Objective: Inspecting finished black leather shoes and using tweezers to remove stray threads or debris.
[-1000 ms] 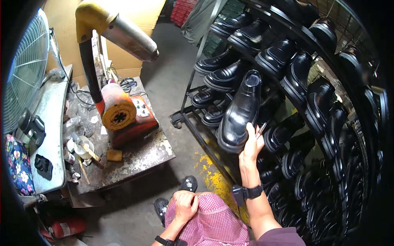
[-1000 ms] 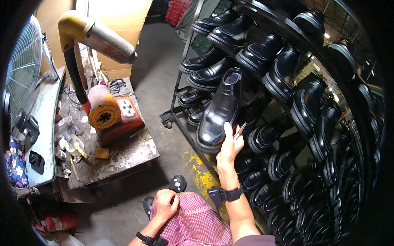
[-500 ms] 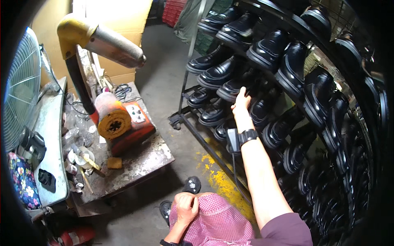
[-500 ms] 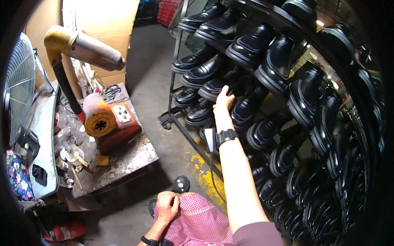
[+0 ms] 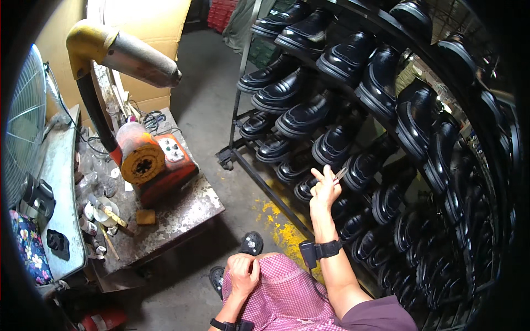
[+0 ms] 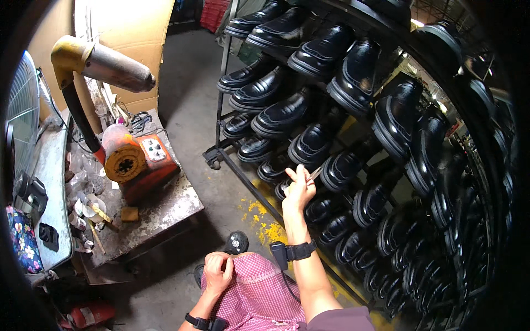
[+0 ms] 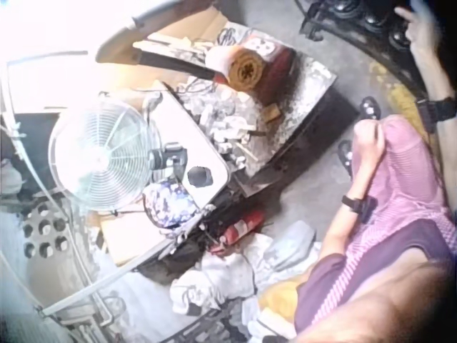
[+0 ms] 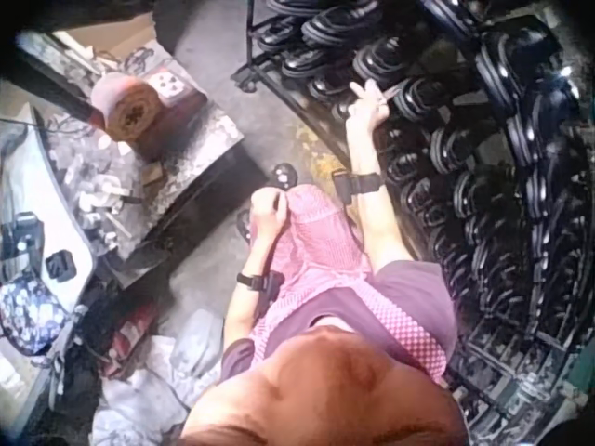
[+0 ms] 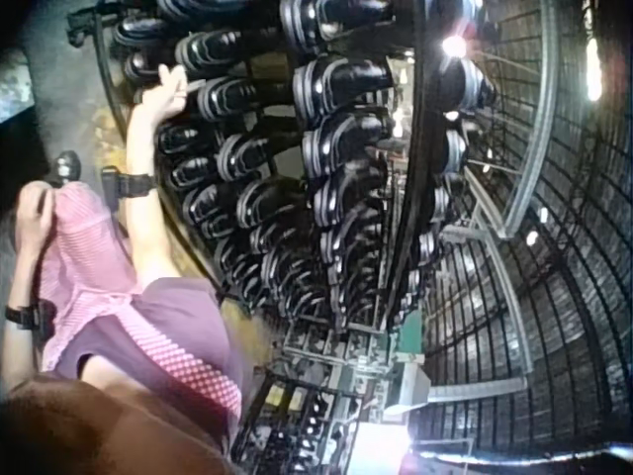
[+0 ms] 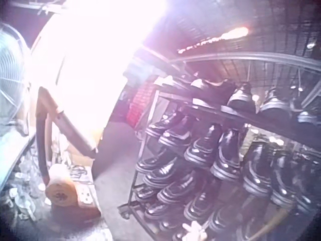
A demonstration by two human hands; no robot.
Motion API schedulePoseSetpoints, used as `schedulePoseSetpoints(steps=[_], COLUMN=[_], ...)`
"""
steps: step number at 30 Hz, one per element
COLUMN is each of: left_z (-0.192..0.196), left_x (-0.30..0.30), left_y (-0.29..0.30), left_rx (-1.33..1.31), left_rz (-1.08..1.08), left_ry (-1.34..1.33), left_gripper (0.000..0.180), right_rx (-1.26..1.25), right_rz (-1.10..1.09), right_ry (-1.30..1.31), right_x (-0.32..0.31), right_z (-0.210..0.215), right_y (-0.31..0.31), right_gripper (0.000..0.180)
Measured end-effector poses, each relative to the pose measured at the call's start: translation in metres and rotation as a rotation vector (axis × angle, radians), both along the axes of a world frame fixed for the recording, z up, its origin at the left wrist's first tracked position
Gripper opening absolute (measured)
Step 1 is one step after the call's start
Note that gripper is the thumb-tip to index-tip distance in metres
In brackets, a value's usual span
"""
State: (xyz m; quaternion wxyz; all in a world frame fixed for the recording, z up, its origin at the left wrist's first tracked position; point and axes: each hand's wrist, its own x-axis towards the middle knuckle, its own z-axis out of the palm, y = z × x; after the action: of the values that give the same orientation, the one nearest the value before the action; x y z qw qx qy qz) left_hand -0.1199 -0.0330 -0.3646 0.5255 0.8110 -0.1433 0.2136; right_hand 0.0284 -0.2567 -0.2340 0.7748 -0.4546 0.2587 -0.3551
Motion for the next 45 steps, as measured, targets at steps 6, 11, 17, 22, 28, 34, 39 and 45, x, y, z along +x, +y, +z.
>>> schedulePoseSetpoints(steps=[6, 11, 17, 22, 28, 34, 39, 45], left_z=[0.001, 0.001, -0.002, 0.004, 0.000, 0.037, 0.071, 0.076], left_x=[-0.003, -0.006, -0.007, -0.003, -0.004, 0.003, 0.015, 0.009], left_y=[0.000, -0.004, -0.001, -0.002, 0.002, 0.008, 0.019, 0.015], left_rx=[-0.004, -0.017, -0.002, 0.020, -0.101, -0.724, -0.570, -0.839], left_rz=[-0.004, 0.008, 0.052, 0.012, 0.021, -0.037, 0.054, -0.299], left_ry=[-0.001, -0.008, -0.013, -0.031, 0.232, 0.512, 0.200, 0.516], left_gripper=[0.008, 0.008, 0.008, 0.007, 0.007, 0.008, 0.041, 0.116], right_rx=[0.262, 0.421, 0.452, 0.498, 0.581, 0.564, 0.421, 0.043], right_rz=[0.064, 0.053, 0.391, 0.568, 0.952, 1.051, 1.111, 1.189], right_ry=[0.241, 0.137, -0.196, 0.033, 0.098, 0.156, 0.192, 0.203], right_x=[0.022, 0.050, -0.035, -0.136, -0.196, -0.207, -0.200, -0.191], right_z=[0.024, 0.017, -0.023, -0.031, -0.069, -0.061, -0.039, -0.012], right_y=[-0.024, -0.057, -0.011, 0.016, -0.007, 0.007, 0.025, 0.050], right_gripper=[0.060, 0.040, 0.026, 0.047, 0.076, 0.063, 0.068, 0.059])
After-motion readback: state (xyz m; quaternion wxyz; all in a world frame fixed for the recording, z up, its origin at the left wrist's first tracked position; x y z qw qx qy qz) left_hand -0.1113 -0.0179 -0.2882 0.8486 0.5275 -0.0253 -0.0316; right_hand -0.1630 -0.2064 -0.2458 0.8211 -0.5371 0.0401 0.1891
